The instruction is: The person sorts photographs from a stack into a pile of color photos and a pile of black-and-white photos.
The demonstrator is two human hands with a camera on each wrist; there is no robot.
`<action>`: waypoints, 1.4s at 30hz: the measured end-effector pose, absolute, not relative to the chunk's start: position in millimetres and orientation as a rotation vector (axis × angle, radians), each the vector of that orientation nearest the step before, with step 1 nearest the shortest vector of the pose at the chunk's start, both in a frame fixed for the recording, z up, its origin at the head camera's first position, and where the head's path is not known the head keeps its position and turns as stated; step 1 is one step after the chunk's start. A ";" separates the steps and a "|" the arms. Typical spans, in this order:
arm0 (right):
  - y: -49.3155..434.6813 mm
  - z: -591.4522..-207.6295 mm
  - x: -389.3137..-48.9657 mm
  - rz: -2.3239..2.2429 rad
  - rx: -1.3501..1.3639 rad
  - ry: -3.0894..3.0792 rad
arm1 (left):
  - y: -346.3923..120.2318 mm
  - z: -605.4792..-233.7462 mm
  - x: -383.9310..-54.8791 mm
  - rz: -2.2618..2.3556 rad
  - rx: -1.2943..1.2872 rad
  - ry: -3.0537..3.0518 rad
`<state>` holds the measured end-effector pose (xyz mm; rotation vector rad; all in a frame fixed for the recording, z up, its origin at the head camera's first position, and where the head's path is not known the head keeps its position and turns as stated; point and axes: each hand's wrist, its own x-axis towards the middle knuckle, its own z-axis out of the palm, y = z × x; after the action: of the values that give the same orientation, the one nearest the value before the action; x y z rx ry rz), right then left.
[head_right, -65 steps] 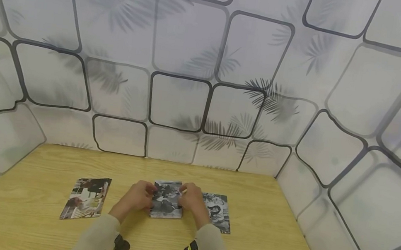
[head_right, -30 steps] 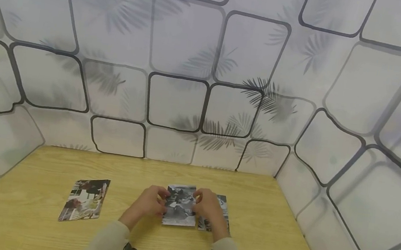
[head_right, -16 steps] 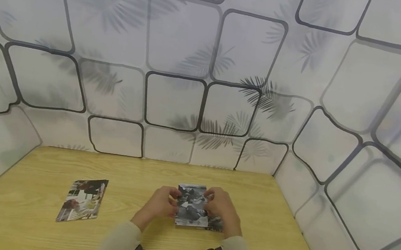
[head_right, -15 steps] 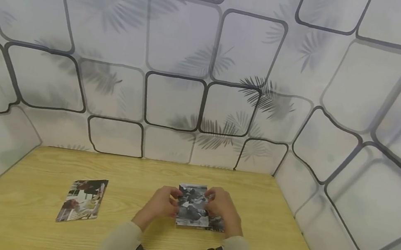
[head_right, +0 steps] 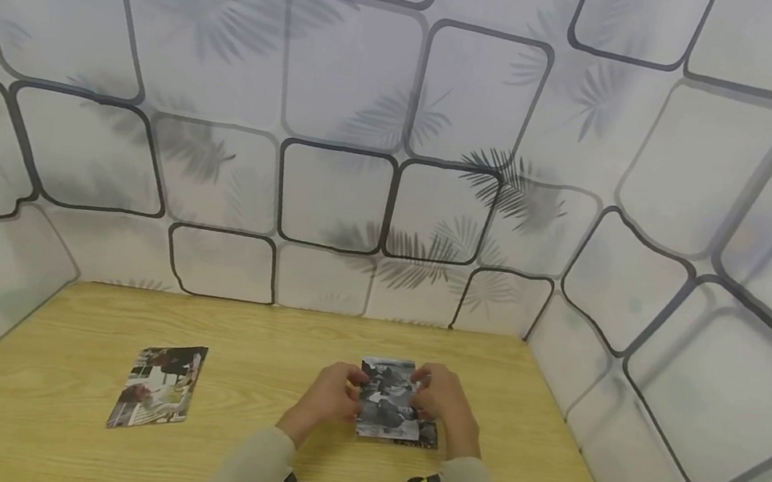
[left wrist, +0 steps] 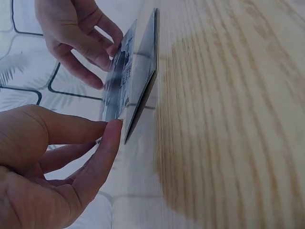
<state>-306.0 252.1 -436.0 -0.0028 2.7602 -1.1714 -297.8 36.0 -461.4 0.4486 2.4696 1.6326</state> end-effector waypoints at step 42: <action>282.0 -447.8 -308.3 -1.051 0.109 2.747 | 67.2 -468.3 -292.0 1.408 0.525 2.599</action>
<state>-308.3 282.0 -447.8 0.1094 2.7467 -1.0512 -292.0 67.2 -468.3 0.5255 2.5995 1.4081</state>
